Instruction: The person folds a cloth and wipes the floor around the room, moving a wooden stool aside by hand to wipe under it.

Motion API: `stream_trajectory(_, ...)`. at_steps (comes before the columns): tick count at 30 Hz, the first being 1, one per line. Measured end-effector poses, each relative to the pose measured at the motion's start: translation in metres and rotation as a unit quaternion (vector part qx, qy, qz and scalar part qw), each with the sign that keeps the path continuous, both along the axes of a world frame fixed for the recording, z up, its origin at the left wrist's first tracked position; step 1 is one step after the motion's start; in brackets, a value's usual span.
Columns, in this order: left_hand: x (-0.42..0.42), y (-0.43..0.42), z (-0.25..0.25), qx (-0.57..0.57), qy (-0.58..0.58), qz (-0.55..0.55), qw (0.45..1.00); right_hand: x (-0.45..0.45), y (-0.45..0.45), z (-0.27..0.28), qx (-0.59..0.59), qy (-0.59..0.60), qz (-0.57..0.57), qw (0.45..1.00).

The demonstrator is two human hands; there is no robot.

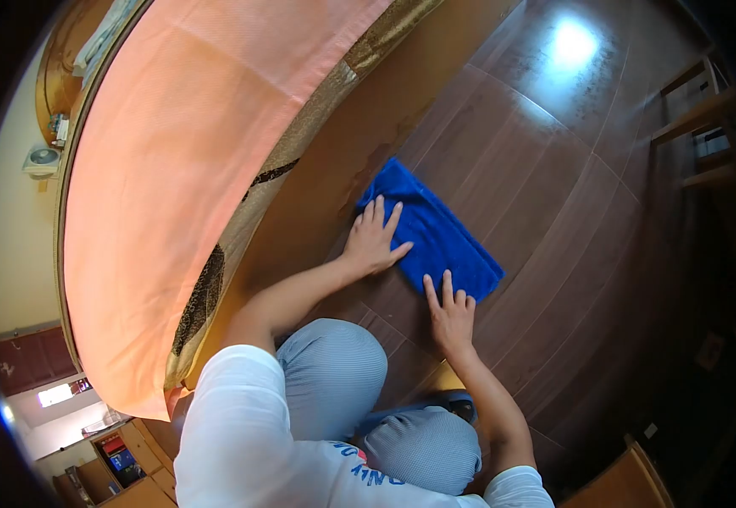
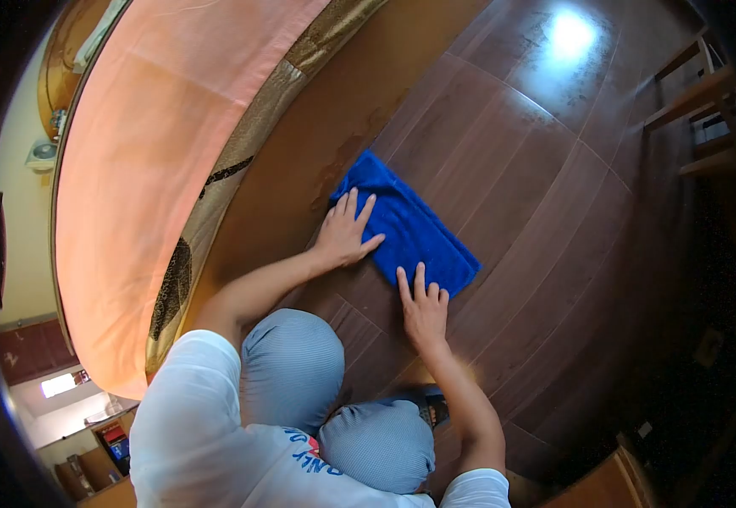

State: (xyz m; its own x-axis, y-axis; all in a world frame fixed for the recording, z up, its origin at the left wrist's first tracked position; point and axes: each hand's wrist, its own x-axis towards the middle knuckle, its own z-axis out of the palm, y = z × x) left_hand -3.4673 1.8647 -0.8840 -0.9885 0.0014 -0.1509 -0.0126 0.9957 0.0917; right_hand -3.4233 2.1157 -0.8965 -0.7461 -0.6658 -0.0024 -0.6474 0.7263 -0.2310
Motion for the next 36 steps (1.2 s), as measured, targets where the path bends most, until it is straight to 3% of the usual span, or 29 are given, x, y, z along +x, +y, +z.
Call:
stream_trajectory(6, 0.102, -0.012, 0.024, 0.013, -0.076, 0.034, 0.996, 0.039, 0.018, 0.004, 0.009, -0.037, 0.071, 0.997)
stream_trajectory(12, 0.189, -0.040, 0.033, 0.018, -0.223, 0.048, 0.973, 0.073, 0.025, 0.012, 0.020, -0.095, 0.150, 0.984)
stream_trajectory(18, 0.215, -0.054, 0.023, 0.065, -0.129, 0.002, 0.989, 0.068, 0.029, 0.019, -0.052, -0.119, 0.119, 0.984)
stream_trajectory(21, 0.229, -0.065, 0.016, 0.005, -0.110, -0.100, 0.989, 0.067, 0.039, 0.019, -0.106, -0.128, 0.129, 0.977)
stream_trajectory(29, 0.203, -0.078, -0.017, -0.042, -0.053, -0.164, 0.984, 0.073, 0.042, -0.004, -0.094, 0.017, 0.204, 0.974)
stream_trajectory(31, 0.196, -0.080, -0.010, -0.014, -0.070, -0.155, 0.985, 0.071, 0.045, -0.015, -0.114, -0.023, 0.193, 0.974)
stream_trajectory(36, 0.174, -0.076, 0.024, 0.102, -0.065, -0.073, 0.990, 0.026, 0.047, 0.003, -0.249, -0.323, 0.036, 0.912)
